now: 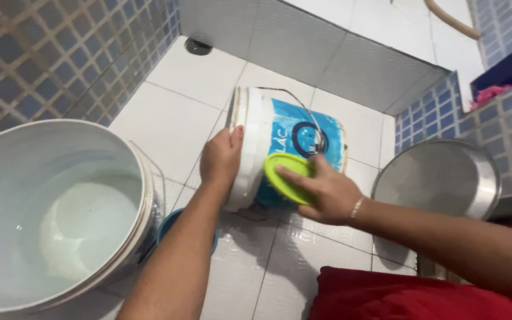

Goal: The person pours water from a bucket onto the floor using a blue cup, then uses a green scrub brush to clean the inside and outside of a white bucket. The person repeatedly scrubs the bucket while holding it tilted and rinses it with water.

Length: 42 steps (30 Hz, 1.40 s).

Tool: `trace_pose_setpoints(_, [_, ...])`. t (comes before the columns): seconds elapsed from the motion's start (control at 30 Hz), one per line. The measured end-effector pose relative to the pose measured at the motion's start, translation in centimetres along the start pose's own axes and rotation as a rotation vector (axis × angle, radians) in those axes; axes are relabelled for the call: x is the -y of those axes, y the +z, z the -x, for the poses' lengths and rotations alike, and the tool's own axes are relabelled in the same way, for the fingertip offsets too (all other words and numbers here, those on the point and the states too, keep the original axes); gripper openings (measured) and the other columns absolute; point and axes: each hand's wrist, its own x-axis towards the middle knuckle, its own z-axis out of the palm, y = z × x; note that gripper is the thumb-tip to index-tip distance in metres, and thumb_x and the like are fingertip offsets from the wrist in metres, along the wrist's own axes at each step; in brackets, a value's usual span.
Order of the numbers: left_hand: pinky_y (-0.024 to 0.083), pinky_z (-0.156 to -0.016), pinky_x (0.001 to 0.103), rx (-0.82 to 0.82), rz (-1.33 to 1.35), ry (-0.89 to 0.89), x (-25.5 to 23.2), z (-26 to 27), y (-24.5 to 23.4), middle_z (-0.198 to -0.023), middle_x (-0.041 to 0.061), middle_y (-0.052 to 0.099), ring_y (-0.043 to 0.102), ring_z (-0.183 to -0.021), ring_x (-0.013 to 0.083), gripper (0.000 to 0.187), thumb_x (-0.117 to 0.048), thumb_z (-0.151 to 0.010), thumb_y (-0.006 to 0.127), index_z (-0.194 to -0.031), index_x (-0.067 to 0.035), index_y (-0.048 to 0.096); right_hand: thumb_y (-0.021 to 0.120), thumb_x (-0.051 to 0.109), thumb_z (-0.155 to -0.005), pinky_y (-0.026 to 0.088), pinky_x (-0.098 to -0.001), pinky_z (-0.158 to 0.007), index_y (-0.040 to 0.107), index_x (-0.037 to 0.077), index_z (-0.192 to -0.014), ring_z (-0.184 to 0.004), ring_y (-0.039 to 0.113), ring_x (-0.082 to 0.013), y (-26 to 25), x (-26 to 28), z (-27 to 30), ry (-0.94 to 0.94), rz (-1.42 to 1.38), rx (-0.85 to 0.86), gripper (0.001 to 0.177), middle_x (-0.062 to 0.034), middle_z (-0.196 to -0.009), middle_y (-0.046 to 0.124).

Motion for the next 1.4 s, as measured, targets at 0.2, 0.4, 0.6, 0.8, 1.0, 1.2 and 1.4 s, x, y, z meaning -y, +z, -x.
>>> trace_pose_setpoints(0.2, [0.050,-0.074,0.055,0.013,-0.143,0.006,0.0,-0.8,-0.1,-0.087,0.020,0.072,0.069,-0.084,0.0427,0.045,-0.050,-0.107,0.047,-0.101,-0.009,0.066,0.074,0.035,-0.081,0.064,-0.0417,-0.076,0.040,0.036,-0.156,-0.082,0.067,-0.0335,-1.9,-8.5,1.9,0.687,-0.375,-0.118,0.083,-0.0214,-0.118,0.044])
trace_pose_setpoints(0.4, [0.037,-0.107,0.063,-0.216,-0.352,0.481,-5.1,1.0,2.6,-0.137,0.016,0.056,0.048,-0.133,0.0327,0.063,-0.054,-0.095,0.062,-0.136,-0.006,0.058,0.074,0.038,-0.075,0.058,-0.0432,-0.086,0.041,0.043,-0.156,-0.086,0.066,-0.0361,0.2,-9.3,3.3,0.564,-0.205,0.020,0.087,-0.0211,-0.114,0.046])
trace_pose_setpoints(0.6, [0.013,-0.112,0.079,0.207,-0.559,0.613,-9.5,9.8,7.6,-0.160,0.016,0.030,0.020,-0.153,0.0361,0.119,-0.066,-0.071,0.077,-0.158,-0.006,0.024,0.073,0.037,-0.074,0.057,-0.0457,-0.086,0.040,0.041,-0.155,-0.085,0.064,-0.0420,-0.8,-8.1,3.0,0.486,-0.152,-0.067,0.088,-0.0245,-0.111,0.048])
trace_pose_setpoints(0.8, [0.011,-0.111,0.083,0.136,-0.594,0.654,-7.1,6.8,5.7,-0.163,0.017,0.017,0.011,-0.154,0.0373,0.126,-0.061,-0.069,0.081,-0.160,-0.010,0.011,0.073,0.038,-0.075,0.059,-0.0439,-0.085,0.036,0.046,-0.157,-0.085,0.067,-0.0377,-1.4,-8.8,2.7,0.529,-0.122,0.040,0.090,-0.0221,-0.113,0.048])
trace_pose_setpoints(1.0, [0.034,-0.109,0.065,-0.026,-0.036,0.096,-4.5,-1.5,0.0,-0.152,0.031,0.035,0.035,-0.142,0.0434,0.106,-0.041,-0.077,0.078,-0.157,-0.003,0.020,0.073,0.045,-0.077,0.058,-0.0430,-0.086,0.036,0.046,-0.156,-0.085,0.066,-0.0375,-1.6,-10.7,2.5,0.541,-0.112,0.026,0.088,-0.0219,-0.112,0.048])
trace_pose_setpoints(1.2, [0.049,-0.096,0.048,-0.204,0.017,-0.118,0.8,-4.0,-4.3,-0.125,0.025,0.061,0.062,-0.113,0.0424,0.052,-0.024,-0.095,0.068,-0.138,0.000,0.051,0.074,0.044,-0.075,0.057,-0.0448,-0.085,0.036,0.045,-0.157,-0.087,0.065,-0.0381,-0.9,-9.7,2.6,0.534,-0.054,0.042,0.090,-0.0218,-0.114,0.046])
trace_pose_setpoints(1.4, [0.053,-0.096,0.043,-0.262,-0.076,0.501,-1.0,-2.4,-1.4,-0.126,0.020,0.068,0.068,-0.111,0.0381,0.028,-0.017,-0.100,0.062,-0.126,-0.009,0.064,0.075,0.043,-0.075,0.059,-0.0449,-0.082,0.037,0.044,-0.155,-0.084,0.068,-0.0373,-0.8,-9.3,2.7,0.556,-0.035,0.045,0.088,-0.0213,-0.115,0.047])
